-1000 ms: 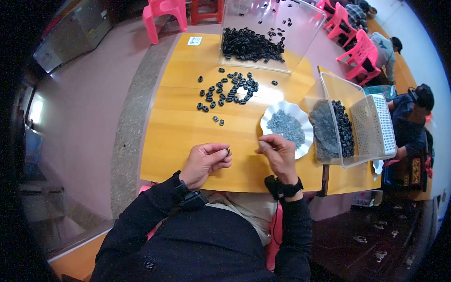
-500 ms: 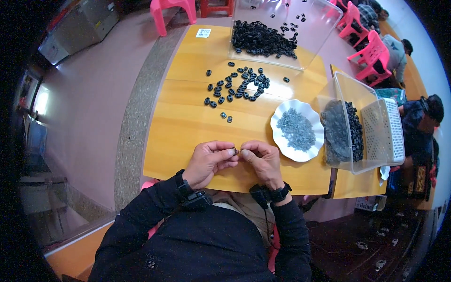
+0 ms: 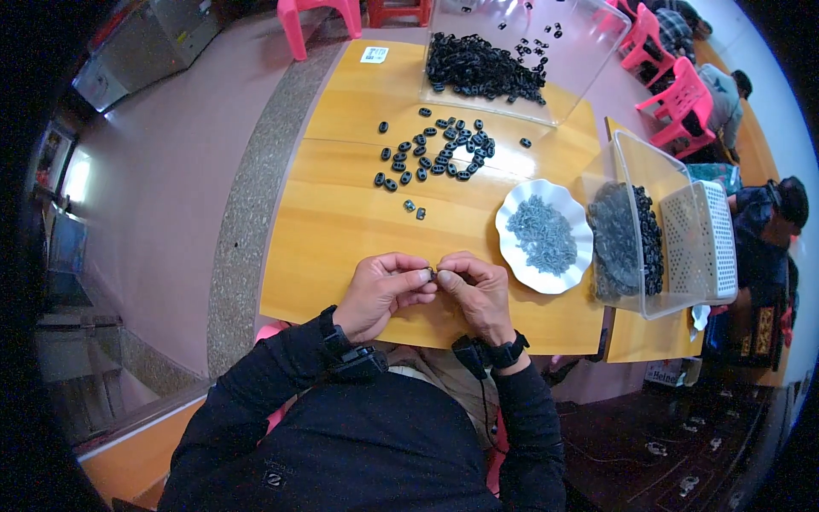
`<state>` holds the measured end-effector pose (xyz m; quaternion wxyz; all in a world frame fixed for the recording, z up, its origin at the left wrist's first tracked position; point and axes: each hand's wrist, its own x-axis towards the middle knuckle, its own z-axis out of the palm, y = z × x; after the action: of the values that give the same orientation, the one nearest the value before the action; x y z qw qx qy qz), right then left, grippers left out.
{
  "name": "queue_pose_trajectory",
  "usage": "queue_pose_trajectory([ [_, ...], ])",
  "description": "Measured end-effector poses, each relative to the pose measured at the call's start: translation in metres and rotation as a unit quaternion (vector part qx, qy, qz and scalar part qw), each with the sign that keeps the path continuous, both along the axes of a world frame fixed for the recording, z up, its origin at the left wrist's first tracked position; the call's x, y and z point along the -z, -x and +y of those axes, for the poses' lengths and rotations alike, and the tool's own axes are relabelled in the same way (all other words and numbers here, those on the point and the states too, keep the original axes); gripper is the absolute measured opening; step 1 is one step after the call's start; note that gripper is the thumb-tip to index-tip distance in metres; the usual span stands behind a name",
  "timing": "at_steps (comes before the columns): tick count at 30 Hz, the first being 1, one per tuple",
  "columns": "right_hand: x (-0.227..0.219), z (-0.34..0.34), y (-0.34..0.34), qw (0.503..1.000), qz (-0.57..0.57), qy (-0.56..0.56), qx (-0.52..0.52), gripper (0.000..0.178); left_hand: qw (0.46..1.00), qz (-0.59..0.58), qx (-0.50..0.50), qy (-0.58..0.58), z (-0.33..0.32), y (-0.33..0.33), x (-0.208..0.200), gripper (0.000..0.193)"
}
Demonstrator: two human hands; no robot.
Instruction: The person picks up a black plastic toggle and a metal spring by hand, inserts the spring into the toggle, and places the assembled unit into a white bowl. This process is repeated for several more toggles and springs.
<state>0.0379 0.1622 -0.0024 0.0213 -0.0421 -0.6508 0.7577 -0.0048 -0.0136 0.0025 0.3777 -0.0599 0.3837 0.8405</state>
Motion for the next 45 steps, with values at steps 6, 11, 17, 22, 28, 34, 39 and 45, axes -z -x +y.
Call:
queue_pose_trajectory([
  [6, -0.0016, 0.0001, 0.0004, 1.0, -0.006, -0.023, 0.0, 0.007, 1.0, 0.001, 0.001, 0.001, 0.0003, 0.0003, 0.0004, 0.016],
  [11, -0.0013, 0.0015, 0.0009, 0.999, -0.003, -0.037, -0.007, 0.006, 1.0, 0.002, -0.003, 0.004, 0.0012, -0.0003, 0.0013, 0.015],
  [17, -0.0027, 0.0007, -0.0014, 0.999, -0.038, -0.019, 0.003, 0.008, 1.0, 0.0, -0.003, 0.007, 0.0014, -0.0008, 0.0001, 0.014],
  [22, -0.0046, -0.0001, -0.0019, 0.998, -0.058, 0.0, 0.006, 0.008, 1.0, 0.003, -0.002, 0.004, 0.0013, -0.0008, 0.0023, 0.014],
  [28, -0.0026, 0.0021, -0.0008, 0.999, -0.034, -0.037, -0.017, 0.008, 1.0, 0.009, -0.004, 0.011, 0.0016, -0.0009, 0.0021, 0.015],
  [34, -0.0018, 0.0011, -0.0018, 0.999, -0.025, -0.024, -0.019, 0.008, 1.0, 0.009, -0.006, 0.015, 0.0019, -0.0016, 0.0021, 0.016],
  [39, -0.0026, 0.0, -0.0028, 0.998, -0.026, -0.057, -0.027, 0.007, 0.999, 0.035, -0.001, 0.027, 0.0025, -0.0031, 0.0055, 0.015],
  [45, -0.0015, -0.0007, -0.0021, 0.994, -0.004, -0.105, -0.033, 0.007, 0.998, 0.048, 0.002, 0.032, 0.0014, -0.0041, 0.0043, 0.013],
])
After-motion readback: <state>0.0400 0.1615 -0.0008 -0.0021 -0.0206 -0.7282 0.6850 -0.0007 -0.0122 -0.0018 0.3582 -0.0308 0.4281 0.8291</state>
